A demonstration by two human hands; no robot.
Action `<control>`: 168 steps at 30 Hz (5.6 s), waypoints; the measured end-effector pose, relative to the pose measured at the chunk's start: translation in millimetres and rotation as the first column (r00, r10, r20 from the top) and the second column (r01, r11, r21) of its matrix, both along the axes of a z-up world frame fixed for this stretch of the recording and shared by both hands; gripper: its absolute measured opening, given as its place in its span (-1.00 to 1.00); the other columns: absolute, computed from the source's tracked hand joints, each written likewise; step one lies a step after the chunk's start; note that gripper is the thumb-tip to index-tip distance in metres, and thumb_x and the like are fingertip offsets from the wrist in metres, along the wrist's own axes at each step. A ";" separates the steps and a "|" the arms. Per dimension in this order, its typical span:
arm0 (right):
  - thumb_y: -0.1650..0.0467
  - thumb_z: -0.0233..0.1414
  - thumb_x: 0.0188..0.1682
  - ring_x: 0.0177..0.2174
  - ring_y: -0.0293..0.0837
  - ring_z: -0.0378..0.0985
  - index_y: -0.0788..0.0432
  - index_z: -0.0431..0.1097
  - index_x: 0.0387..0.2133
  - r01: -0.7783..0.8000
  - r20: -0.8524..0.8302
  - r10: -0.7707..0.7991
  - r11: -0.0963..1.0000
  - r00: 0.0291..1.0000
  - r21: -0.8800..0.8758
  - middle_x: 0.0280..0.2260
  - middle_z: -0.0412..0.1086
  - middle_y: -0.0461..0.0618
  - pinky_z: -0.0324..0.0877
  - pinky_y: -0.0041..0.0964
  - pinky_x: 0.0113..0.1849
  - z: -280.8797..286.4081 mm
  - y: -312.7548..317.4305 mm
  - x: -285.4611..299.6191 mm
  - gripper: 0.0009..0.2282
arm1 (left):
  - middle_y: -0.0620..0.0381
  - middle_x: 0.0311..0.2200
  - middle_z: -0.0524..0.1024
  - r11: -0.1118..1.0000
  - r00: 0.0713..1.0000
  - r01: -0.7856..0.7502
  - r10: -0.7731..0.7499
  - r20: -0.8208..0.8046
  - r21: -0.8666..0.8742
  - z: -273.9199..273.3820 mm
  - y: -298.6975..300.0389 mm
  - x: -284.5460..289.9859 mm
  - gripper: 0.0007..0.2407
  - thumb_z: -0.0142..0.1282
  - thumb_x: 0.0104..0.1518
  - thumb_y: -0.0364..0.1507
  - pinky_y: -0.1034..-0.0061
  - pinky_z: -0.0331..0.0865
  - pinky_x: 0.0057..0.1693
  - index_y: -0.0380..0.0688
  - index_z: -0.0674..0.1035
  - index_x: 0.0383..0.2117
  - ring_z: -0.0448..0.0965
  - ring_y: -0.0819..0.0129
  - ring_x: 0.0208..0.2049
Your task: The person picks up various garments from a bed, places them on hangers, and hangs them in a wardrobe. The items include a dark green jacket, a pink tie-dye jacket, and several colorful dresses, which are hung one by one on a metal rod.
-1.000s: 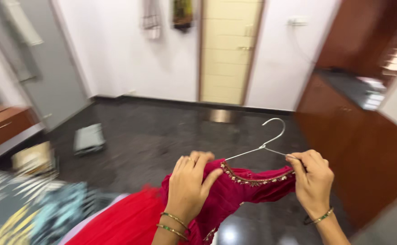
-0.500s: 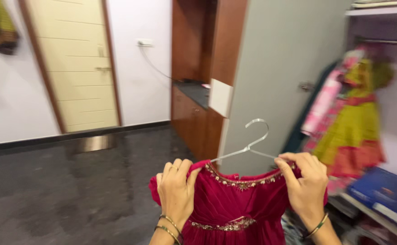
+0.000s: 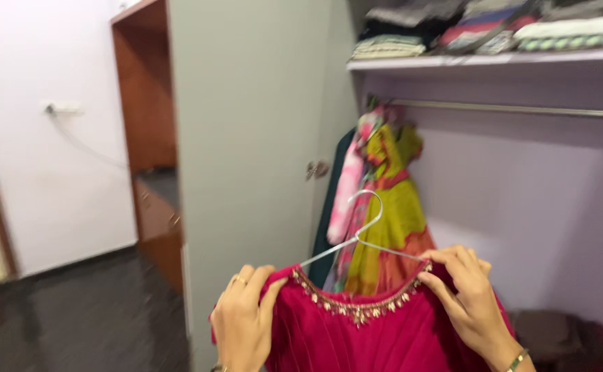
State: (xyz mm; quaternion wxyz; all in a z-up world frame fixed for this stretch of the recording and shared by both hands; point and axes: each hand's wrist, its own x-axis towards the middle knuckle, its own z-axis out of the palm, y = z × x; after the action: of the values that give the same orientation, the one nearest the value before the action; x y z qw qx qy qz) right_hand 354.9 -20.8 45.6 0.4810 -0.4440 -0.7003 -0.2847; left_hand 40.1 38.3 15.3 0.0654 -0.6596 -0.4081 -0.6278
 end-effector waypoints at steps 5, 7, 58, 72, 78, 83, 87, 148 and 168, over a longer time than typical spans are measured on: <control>0.42 0.14 -0.07 -0.28 -0.06 0.47 0.22 0.47 -0.30 0.185 -0.124 -0.162 0.960 0.979 0.210 -0.33 0.45 -0.01 0.26 -0.20 -0.16 15.9 72.3 63.7 -0.87 | 0.15 -0.42 0.54 0.989 0.990 0.138 -0.140 0.035 0.059 39.8 79.0 69.2 -0.83 0.24 0.06 -0.32 0.28 0.42 -0.27 -0.05 0.65 -0.29 0.59 0.17 -0.36; 0.42 0.13 -0.04 -0.27 -0.04 0.46 0.24 0.46 -0.29 0.234 -0.140 -0.202 0.931 0.969 0.280 -0.31 0.45 0.02 0.30 -0.19 -0.17 41.5 107.6 96.0 -0.87 | 0.15 -0.43 0.54 0.985 0.991 0.129 -0.132 0.016 0.117 70.9 112.2 103.5 -0.83 0.23 0.04 -0.31 0.26 0.43 -0.27 -0.04 0.65 -0.30 0.59 0.15 -0.35; 0.32 -0.02 0.05 0.22 0.28 0.10 0.17 0.02 0.33 0.041 -0.222 -0.063 0.994 0.973 -0.102 0.29 0.02 0.31 0.12 0.09 0.17 114.7 748.1 427.4 -0.44 | -0.20 0.23 0.19 0.981 0.860 -0.045 0.134 -0.492 0.188 135.8 545.1 439.1 -0.41 0.05 0.05 -0.52 0.02 0.14 0.23 0.01 0.29 0.33 0.23 -0.14 0.18; 0.17 0.39 -0.27 0.39 0.31 -0.43 -0.37 -0.49 0.39 0.117 -0.055 -0.439 0.355 0.897 -0.928 0.43 -0.71 0.13 -0.16 0.55 0.19 -205.4 559.4 446.0 0.12 | -0.01 0.44 -0.27 0.954 0.787 -0.091 -0.107 -0.608 -0.286 -89.3 467.5 442.5 -0.21 0.40 -0.21 -0.09 -0.70 -0.21 0.18 0.62 0.26 0.29 -0.32 -0.61 0.35; 0.33 0.38 -0.47 0.01 0.40 0.46 -0.18 -0.64 0.46 -0.273 -0.447 -0.328 0.459 0.832 -0.845 0.45 -0.80 0.36 0.17 0.35 0.15 -349.7 622.4 477.9 0.32 | 0.16 0.42 -0.29 0.971 0.727 -0.147 -0.023 -0.686 -0.188 -120.3 475.5 483.9 -0.16 0.41 -0.28 0.03 -0.82 -0.16 0.03 0.60 0.22 0.29 -0.27 -0.67 0.30; 0.39 0.17 -0.06 0.33 0.59 -0.38 0.08 -0.65 0.45 0.101 -0.038 -0.368 0.352 0.929 -0.930 0.42 -0.75 0.34 -0.18 0.29 0.30 -379.5 710.2 469.1 0.02 | 0.31 0.44 -0.40 0.836 0.534 -0.383 -0.148 -0.832 -0.394 -132.5 500.7 482.4 -0.09 0.43 -0.25 0.01 -0.77 -0.06 0.08 0.63 0.10 0.34 -0.31 -0.42 0.37; 0.24 0.27 -0.13 0.38 0.42 -0.51 -0.04 -0.74 0.39 0.054 0.057 -0.452 -0.018 0.890 -0.998 0.42 -0.81 0.06 -0.15 0.23 0.33 -350.8 738.5 461.8 0.14 | 0.33 0.45 -0.37 0.861 0.557 -0.369 -0.097 -0.825 -0.350 -145.8 545.2 470.5 -0.07 0.45 -0.28 -0.04 -0.66 0.01 0.13 0.69 0.10 0.34 -0.26 -0.27 0.41; 0.14 0.10 -0.03 0.39 0.35 -0.47 -0.04 -0.37 0.44 -0.009 -0.068 -0.020 0.916 0.997 -0.401 0.46 -0.51 0.18 -0.25 0.50 0.24 -168.5 699.1 393.7 -0.14 | 0.24 0.47 -0.40 0.953 0.546 -0.238 -0.028 -0.837 -0.187 -72.4 533.0 501.9 -0.24 0.22 -0.02 0.05 -0.56 -0.27 0.28 0.18 0.21 0.35 -0.38 -0.23 0.42; 0.12 -0.04 -0.03 0.35 0.50 -0.38 0.09 -0.38 0.41 0.389 0.367 -0.246 0.044 0.897 -0.920 0.43 -0.46 0.33 -0.19 0.37 0.25 -449.4 597.0 368.5 -0.18 | 0.14 0.45 -0.06 0.761 0.537 -0.109 -0.497 -0.682 -0.640 -334.7 371.0 390.1 -0.38 0.28 -0.07 -0.16 -0.13 -0.27 0.39 0.29 0.41 0.25 -0.25 -0.03 0.45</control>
State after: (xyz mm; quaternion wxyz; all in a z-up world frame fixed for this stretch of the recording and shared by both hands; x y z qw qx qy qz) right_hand 723.5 576.1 -403.8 -0.0455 -0.7737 -0.6196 0.1240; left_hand 430.2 409.3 -319.4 -0.0454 -0.8996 -0.4271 -0.0791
